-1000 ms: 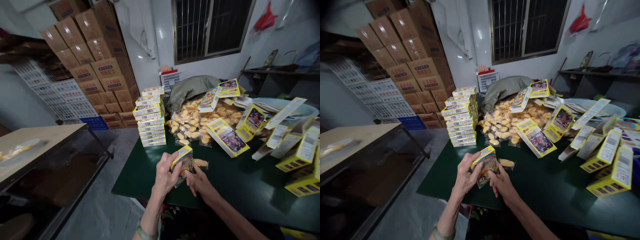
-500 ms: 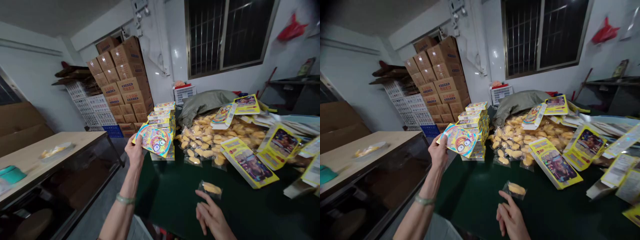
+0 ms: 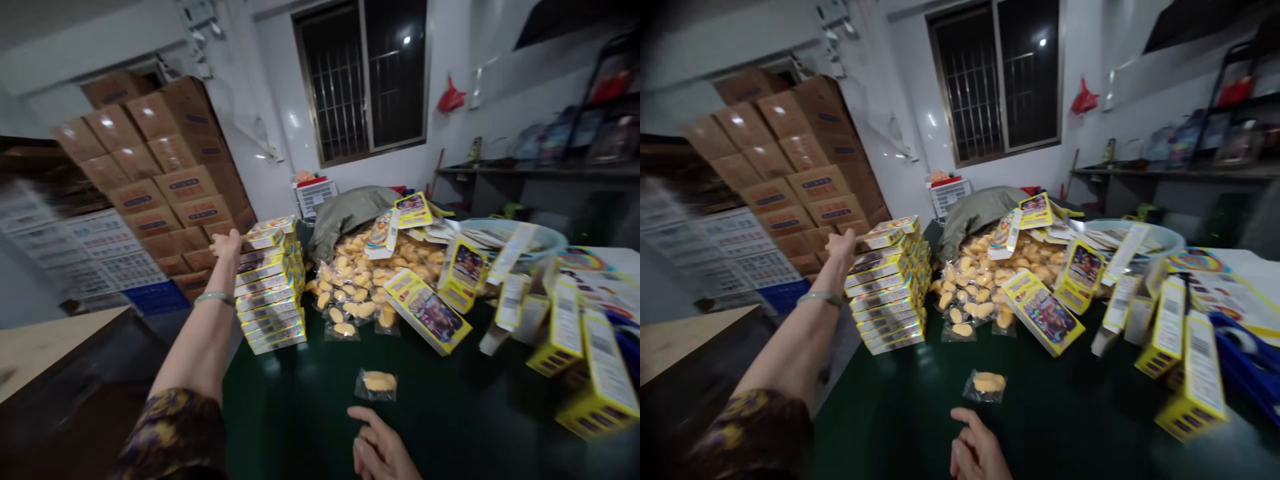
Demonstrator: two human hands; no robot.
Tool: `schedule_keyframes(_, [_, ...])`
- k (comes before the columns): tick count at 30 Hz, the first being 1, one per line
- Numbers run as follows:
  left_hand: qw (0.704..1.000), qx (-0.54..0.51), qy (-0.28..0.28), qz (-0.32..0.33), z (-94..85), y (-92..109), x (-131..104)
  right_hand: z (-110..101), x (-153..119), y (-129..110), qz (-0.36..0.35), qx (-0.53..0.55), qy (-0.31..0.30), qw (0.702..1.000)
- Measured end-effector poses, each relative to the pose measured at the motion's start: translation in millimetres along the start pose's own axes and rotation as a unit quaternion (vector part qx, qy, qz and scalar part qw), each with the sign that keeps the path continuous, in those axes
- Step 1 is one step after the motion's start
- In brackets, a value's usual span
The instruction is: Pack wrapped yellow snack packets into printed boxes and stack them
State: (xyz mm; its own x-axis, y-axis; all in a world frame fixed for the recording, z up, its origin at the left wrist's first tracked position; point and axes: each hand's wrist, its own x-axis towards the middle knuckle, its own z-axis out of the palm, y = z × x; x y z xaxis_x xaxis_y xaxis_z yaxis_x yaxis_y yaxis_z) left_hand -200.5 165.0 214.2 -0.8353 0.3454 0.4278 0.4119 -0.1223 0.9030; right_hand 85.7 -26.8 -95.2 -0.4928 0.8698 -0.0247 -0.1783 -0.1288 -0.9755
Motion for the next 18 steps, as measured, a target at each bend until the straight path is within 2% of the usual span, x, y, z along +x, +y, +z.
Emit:
schedule_keyframes(3, [0.998, 0.069, 0.000, 0.009, 3.1, 14.9, -9.9, -17.2, -1.7, -18.3, -0.025, -0.075, -0.007, 0.997])
schedule_keyframes(5, [0.995, 0.079, -0.018, 0.055, 2.4, 21.7, -29.7, -46.9, 5.1, -40.0, -0.101, -0.181, 0.068, 0.976])
schedule_keyframes(6, [0.993, 0.075, -0.039, 0.084, 2.5, 22.3, -46.1, -67.1, 11.6, -52.4, -0.147, -0.243, 0.142, 0.948])
schedule_keyframes(8, [0.985, 0.048, -0.117, 0.115, 5.3, 15.3, -93.7, -112.8, 29.9, -76.1, -0.172, -0.364, 0.316, 0.859])
schedule_keyframes(9, [0.978, 0.027, -0.176, 0.112, 8.5, 7.5, -123.9, -135.4, 40.6, -85.8, -0.150, -0.419, 0.383, 0.809])
schedule_keyframes(10, [0.955, -0.038, -0.288, 0.060, 13.1, -2.8, -156.6, -155.9, 51.4, -93.5, -0.103, -0.461, 0.423, 0.773])
schedule_keyframes(11, [0.933, -0.048, -0.356, 0.023, 18.6, -14.8, -190.4, -173.4, 61.6, -98.8, -0.052, -0.493, 0.437, 0.750])
schedule_keyframes(12, [0.916, -0.048, -0.398, -0.007, 25.0, -27.6, -223.3, -187.2, 70.5, -102.0, -0.005, -0.514, 0.436, 0.738])
schedule_keyframes(13, [0.896, -0.047, -0.439, -0.042, 31.9, -40.4, -253.6, -197.1, 77.9, -103.2, 0.035, -0.527, 0.418, 0.739])
schedule_keyframes(15, [0.858, -0.048, -0.498, -0.114, 45.7, -63.1, -301.4, -206.4, 87.1, -101.3, 0.086, -0.543, 0.349, 0.759])
schedule_keyframes(16, [0.843, -0.048, -0.515, -0.147, 52.0, -72.2, -317.7, -206.8, 89.1, -98.9, 0.100, -0.552, 0.310, 0.768])
schedule_keyframes(18, [0.820, -0.055, -0.533, -0.202, 61.8, -86.0, -336.0, -202.2, 88.6, -92.7, 0.108, -0.576, 0.245, 0.773])
